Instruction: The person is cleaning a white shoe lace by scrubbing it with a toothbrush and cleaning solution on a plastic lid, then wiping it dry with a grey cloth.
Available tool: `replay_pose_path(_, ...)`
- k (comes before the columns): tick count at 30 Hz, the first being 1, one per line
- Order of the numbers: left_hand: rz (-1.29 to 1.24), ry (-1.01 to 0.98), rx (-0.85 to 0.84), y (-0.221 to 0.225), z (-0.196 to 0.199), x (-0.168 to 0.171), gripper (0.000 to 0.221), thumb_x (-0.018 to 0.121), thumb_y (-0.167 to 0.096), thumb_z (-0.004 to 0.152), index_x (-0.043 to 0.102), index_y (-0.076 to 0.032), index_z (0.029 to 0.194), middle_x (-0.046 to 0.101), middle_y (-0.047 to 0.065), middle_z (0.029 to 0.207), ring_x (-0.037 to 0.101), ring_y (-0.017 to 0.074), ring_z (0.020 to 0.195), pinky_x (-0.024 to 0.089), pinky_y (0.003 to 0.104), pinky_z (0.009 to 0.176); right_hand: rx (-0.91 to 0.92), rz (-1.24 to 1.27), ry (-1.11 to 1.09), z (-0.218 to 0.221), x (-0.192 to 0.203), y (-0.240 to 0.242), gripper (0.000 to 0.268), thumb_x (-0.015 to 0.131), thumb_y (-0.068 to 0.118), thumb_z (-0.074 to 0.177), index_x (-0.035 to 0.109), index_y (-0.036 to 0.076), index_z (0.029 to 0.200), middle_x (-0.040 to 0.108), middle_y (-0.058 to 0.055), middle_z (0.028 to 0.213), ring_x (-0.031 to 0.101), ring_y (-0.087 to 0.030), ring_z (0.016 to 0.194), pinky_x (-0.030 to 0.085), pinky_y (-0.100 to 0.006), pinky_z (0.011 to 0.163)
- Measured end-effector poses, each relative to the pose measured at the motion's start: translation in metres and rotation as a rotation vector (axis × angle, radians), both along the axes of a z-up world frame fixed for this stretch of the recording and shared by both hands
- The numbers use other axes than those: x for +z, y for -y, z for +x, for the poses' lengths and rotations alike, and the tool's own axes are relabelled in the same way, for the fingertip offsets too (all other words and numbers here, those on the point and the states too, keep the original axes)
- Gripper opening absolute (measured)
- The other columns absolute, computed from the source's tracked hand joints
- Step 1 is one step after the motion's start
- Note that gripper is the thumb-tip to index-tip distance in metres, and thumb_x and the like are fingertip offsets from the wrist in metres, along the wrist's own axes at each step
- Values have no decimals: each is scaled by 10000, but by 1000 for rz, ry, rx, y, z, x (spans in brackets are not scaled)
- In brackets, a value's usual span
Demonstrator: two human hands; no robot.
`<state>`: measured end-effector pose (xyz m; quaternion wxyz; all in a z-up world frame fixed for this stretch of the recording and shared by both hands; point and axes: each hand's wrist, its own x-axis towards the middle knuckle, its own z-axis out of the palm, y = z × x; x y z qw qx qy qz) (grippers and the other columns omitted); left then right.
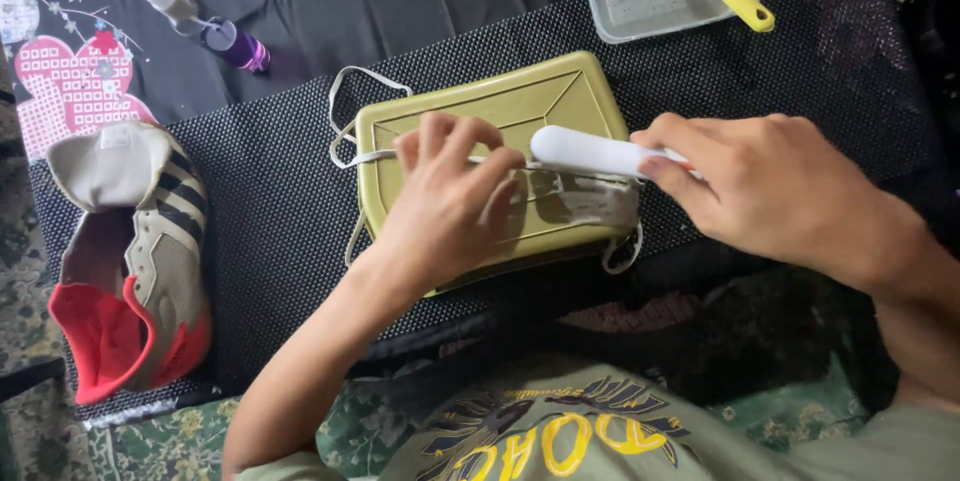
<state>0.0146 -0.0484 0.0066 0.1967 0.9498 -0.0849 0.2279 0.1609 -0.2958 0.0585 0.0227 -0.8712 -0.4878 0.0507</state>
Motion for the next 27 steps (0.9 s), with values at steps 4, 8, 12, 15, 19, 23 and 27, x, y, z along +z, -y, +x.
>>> replay_pose_path(4, 74, -41, -37, 2, 8, -2, 317, 702, -100, 756, 582, -66, 1048, 535, 135, 1066, 438, 345, 1018, 334, 528, 786, 55, 61, -57, 2, -11, -1, 214, 517, 361, 1050, 628, 225, 1172, 723, 1, 826, 701, -295, 669, 526, -516, 505)
replay_pose_path(8, 107, -29, -17, 4, 11, 1, 56, 611, -79, 876, 574, -44, 897, 541, 159, 947, 445, 344, 965, 329, 523, 770, 23, 46, -27, -1, -22, 15, 299, 560, 361, 1018, 674, 209, 1249, 719, 31, 845, 712, -272, 686, 540, -518, 488)
replay_pose_path(12, 189, -132, -24, -6, 6, -6, 329, 723, -81, 719, 622, -58, 1031, 569, 156, 1061, 447, 332, 1064, 384, 553, 854, -96, -81, 188, -5, -19, 47, 384, 597, 424, 985, 702, 303, 1334, 728, 106, 863, 725, -290, 603, 558, -501, 438)
replay_pose_path(15, 162, -128, -29, -8, 2, -3, 199, 687, -34, 784, 606, -71, 963, 589, 147, 1052, 444, 336, 1031, 329, 532, 802, -149, -237, 223, -4, -5, 53, 296, 507, 541, 1001, 628, 418, 1242, 700, 197, 866, 742, -278, 664, 608, -509, 498)
replay_pose_path(19, 69, -24, -26, -4, 2, 0, 76, 657, -90, 879, 582, -84, 890, 553, 118, 946, 418, 313, 963, 302, 489, 771, -29, 23, 239, -5, -7, 20, 275, 620, 346, 998, 696, 280, 1254, 772, 91, 1078, 739, -296, 700, 566, -482, 497)
replay_pose_path(23, 46, 13, 3, -9, -2, 1, 51, 634, -79, 913, 601, -117, 919, 523, 109, 924, 429, 327, 931, 278, 495, 742, 101, 9, 93, -4, -16, 7, 279, 577, 366, 1016, 647, 231, 1249, 638, 15, 747, 657, -299, 515, 536, -506, 404)
replay_pose_path(27, 104, -8, 2, -14, -9, -1, 174, 680, -139, 875, 634, -137, 1043, 541, 83, 1026, 471, 322, 990, 293, 494, 747, 13, 51, 187, -8, -32, 40, 369, 671, 345, 971, 720, 223, 1316, 684, 87, 835, 677, -269, 547, 507, -465, 396)
